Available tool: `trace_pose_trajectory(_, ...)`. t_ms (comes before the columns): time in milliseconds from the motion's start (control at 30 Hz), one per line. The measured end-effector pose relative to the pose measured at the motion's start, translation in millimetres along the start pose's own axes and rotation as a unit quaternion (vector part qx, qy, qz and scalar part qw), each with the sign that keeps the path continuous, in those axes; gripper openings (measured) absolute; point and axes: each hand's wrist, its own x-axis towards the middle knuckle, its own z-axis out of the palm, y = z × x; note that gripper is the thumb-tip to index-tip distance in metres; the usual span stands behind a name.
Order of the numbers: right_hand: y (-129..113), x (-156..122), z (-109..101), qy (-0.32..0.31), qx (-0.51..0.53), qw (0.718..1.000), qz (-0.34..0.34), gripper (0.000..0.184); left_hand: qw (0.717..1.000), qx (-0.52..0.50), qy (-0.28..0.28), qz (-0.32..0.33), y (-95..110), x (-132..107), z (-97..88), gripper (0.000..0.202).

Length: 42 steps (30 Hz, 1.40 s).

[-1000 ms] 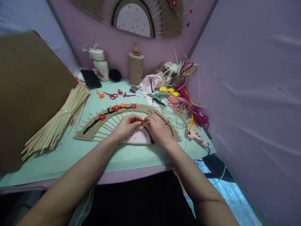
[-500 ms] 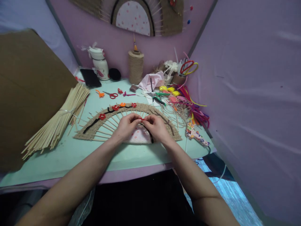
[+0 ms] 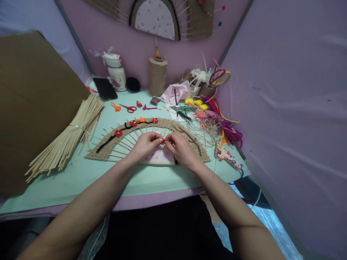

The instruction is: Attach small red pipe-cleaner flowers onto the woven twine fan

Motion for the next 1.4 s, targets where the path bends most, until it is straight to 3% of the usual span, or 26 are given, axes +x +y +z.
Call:
trace_pose_trajectory(167, -2, 2, -7, -0.023, -0.017, 1.0, 0.001, 0.007, 1.0, 0.0, -0.004, 0.0, 2, -1, 1.5, 0.008)
trace_pose_trajectory(333, -9, 5, -12, -0.039, 0.041, 0.992, 0.116, 0.017, 0.999, -0.017, 0.026, 0.034, 1, -3, 6.0, 0.007)
trace_pose_trajectory(467, -11, 7, -12, -0.053, 0.147, 0.962, 0.222, 0.019, 0.996, -0.005, 0.033, 0.089, 7, -7, 6.2, 0.007)
trace_pose_trajectory(567, -10, 7, -12, -0.062, 0.187, 0.945, 0.261, 0.015, 0.989, 0.034, 0.044, 0.136, 8, -10, 7.0, 0.009)
trace_pose_trajectory(667, -11, 7, -13, -0.054, 0.202, 0.942, 0.261, 0.015, 0.986, 0.038, 0.059, 0.153, 6, -10, 10.2, 0.008)
trace_pose_trajectory(833, -13, 7, -14, -0.046, 0.201, 0.948, 0.243, 0.017, 0.99, -0.001, 0.064, 0.123, 3, -9, 14.5, 0.004)
trace_pose_trajectory(1133, -9, 4, -14, -0.035, 0.176, 0.953, 0.243, 0.013, 0.994, -0.065, -0.023, 0.079, 15, -9, 6.3, 0.004)
trace_pose_trajectory(1400, -16, 5, -14, -0.029, 0.169, 0.958, 0.23, 0.017, 0.994, -0.045, 0.038, 0.096, 5, -9, 13.6, 0.005)
